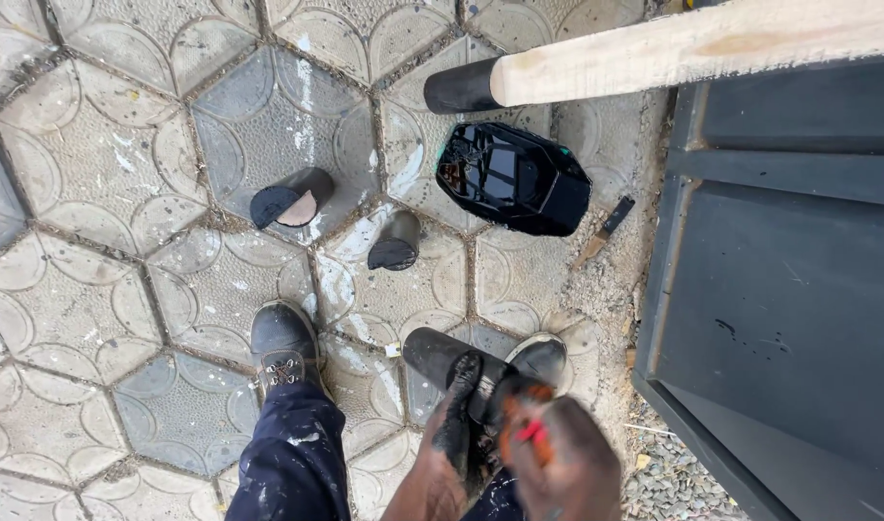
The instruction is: Painting small cylindrical tubes with black paint using a sponge
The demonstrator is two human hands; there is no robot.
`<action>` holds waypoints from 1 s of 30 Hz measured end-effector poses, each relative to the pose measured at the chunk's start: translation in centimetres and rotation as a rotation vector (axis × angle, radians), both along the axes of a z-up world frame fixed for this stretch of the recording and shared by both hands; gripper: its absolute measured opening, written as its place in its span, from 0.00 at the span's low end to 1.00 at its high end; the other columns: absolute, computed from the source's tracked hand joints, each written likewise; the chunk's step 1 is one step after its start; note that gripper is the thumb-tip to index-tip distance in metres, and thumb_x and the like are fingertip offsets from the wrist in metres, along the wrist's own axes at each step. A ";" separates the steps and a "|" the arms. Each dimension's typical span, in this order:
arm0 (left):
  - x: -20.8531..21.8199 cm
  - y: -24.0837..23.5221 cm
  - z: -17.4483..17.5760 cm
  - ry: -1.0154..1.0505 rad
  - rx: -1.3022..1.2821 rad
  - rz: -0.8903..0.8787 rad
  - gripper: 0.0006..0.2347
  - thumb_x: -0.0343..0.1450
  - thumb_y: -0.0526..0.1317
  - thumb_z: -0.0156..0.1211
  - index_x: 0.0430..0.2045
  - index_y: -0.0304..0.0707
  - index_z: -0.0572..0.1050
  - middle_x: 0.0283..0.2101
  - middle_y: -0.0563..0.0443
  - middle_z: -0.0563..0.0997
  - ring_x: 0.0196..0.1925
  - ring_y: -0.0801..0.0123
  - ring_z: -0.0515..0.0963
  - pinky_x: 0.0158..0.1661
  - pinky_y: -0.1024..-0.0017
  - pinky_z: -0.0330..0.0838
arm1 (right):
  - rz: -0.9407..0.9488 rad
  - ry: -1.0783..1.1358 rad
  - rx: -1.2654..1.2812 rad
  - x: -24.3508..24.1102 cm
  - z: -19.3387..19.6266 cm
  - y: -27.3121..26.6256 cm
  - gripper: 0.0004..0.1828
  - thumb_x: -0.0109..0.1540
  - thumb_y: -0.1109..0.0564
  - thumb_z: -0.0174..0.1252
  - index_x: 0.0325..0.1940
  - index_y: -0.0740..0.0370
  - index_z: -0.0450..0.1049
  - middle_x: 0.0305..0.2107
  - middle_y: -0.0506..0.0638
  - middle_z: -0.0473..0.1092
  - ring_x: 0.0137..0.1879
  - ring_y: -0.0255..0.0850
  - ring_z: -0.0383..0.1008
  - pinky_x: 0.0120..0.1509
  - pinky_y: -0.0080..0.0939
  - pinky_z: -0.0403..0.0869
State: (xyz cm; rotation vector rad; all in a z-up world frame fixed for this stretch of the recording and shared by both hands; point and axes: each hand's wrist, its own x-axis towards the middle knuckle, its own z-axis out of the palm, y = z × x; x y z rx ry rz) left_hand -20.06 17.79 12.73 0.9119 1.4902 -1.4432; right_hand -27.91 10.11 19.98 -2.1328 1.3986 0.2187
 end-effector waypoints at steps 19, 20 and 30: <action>3.3 -1.6 2.8 -0.044 -0.039 -0.004 0.17 0.77 0.47 0.57 0.22 0.38 0.62 0.23 0.39 0.71 0.19 0.58 0.66 0.20 0.66 0.62 | -0.718 0.087 0.885 1.6 -1.3 -8.0 0.41 0.51 0.39 0.56 0.65 0.60 0.76 0.26 0.60 0.71 0.31 0.47 0.64 0.27 0.40 0.62; 2.7 -0.9 2.3 -0.016 -0.028 0.020 0.18 0.77 0.51 0.52 0.26 0.34 0.68 0.26 0.37 0.74 0.22 0.55 0.70 0.23 0.64 0.66 | -0.884 -0.054 0.810 0.5 -1.4 -5.9 0.30 0.54 0.40 0.59 0.52 0.63 0.75 0.23 0.55 0.68 0.26 0.43 0.61 0.25 0.40 0.60; 2.8 -1.8 1.2 -0.098 0.056 -0.523 0.18 0.72 0.46 0.61 0.50 0.32 0.78 0.34 0.40 0.82 0.30 0.58 0.77 0.26 0.67 0.69 | -0.917 -0.005 0.705 3.1 -1.1 -9.3 0.10 0.59 0.56 0.65 0.43 0.62 0.78 0.19 0.55 0.69 0.22 0.39 0.61 0.22 0.36 0.55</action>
